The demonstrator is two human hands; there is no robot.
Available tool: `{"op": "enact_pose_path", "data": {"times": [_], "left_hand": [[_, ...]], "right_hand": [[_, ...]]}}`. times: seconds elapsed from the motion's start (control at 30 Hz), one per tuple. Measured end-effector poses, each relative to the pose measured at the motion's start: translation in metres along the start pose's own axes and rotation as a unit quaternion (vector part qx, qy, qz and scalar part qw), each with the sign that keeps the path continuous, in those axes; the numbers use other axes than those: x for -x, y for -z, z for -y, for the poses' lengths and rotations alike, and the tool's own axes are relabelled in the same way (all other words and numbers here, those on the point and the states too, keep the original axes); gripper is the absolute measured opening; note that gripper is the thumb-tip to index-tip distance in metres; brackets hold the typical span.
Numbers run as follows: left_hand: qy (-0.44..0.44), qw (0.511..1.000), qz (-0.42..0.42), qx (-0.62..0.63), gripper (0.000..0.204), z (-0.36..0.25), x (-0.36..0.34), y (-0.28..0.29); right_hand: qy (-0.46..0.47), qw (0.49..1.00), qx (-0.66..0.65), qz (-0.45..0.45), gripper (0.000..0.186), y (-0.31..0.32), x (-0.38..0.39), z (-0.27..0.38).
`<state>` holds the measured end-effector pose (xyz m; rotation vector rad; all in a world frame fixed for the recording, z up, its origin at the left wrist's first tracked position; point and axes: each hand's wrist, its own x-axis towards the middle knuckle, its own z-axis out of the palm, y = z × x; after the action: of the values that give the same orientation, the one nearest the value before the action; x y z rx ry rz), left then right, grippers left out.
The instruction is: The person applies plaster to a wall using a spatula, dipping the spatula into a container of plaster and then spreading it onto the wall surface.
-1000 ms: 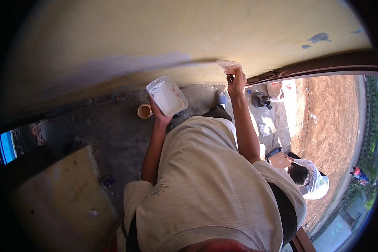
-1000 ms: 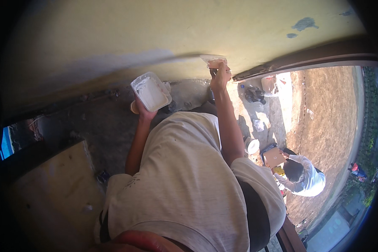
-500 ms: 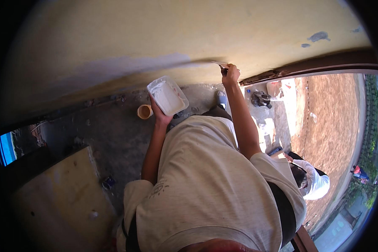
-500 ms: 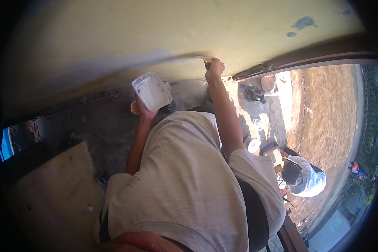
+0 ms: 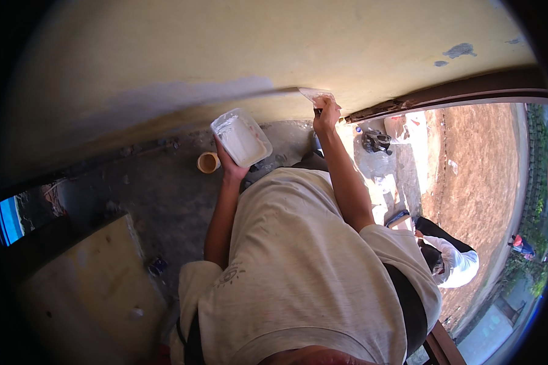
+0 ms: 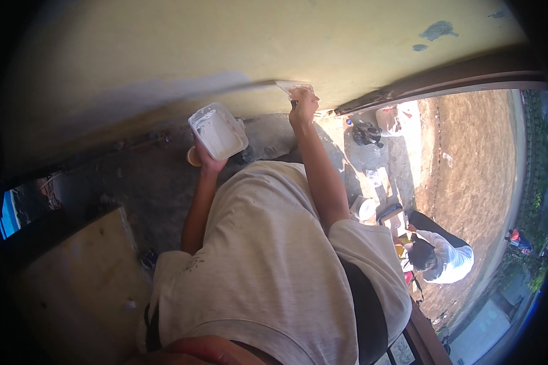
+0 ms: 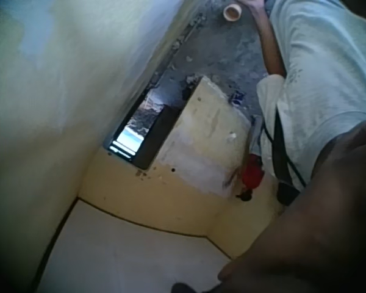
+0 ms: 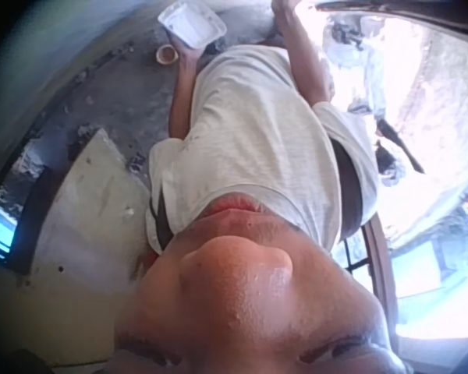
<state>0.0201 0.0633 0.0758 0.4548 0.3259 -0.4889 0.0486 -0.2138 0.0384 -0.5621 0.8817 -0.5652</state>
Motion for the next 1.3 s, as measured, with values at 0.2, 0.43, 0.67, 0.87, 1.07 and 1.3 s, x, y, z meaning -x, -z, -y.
{"op": "enact_pose_path", "data": {"times": [0.2, 0.43, 0.67, 0.87, 1.07, 1.3], "left_hand": [[-0.031, 0.999, -0.017, 0.003, 0.066, 0.006, -0.004, 0.007], [-0.025, 0.999, -0.03, -0.003, 0.066, 0.003, 0.0, 0.009], [-0.03, 0.999, -0.029, 0.014, 0.064, 0.006, -0.005, 0.002], [-0.018, 1.0, -0.011, 0.004, 0.064, 0.005, -0.014, -0.002], [-0.018, 0.999, -0.028, 0.022, 0.064, 0.007, -0.01, 0.004], [0.018, 1.0, -0.013, 0.012, 0.064, 0.0, -0.006, 0.001]], "right_hand": [[0.027, 0.998, 0.031, 0.051, 0.013, 0.017, -0.05, -0.009], [0.074, 0.997, -0.008, 0.015, 0.011, 0.008, -0.003, 0.005], [0.129, 0.991, 0.043, 0.018, 0.01, 0.006, -0.013, 0.013], [0.156, 0.987, 0.029, 0.009, 0.011, 0.016, -0.04, -0.018], [0.181, 0.983, 0.033, 0.014, 0.015, -0.001, -0.017, 0.003], [0.218, 0.963, 0.146, 0.057, 0.021, 0.026, 0.006, 0.006]]}}
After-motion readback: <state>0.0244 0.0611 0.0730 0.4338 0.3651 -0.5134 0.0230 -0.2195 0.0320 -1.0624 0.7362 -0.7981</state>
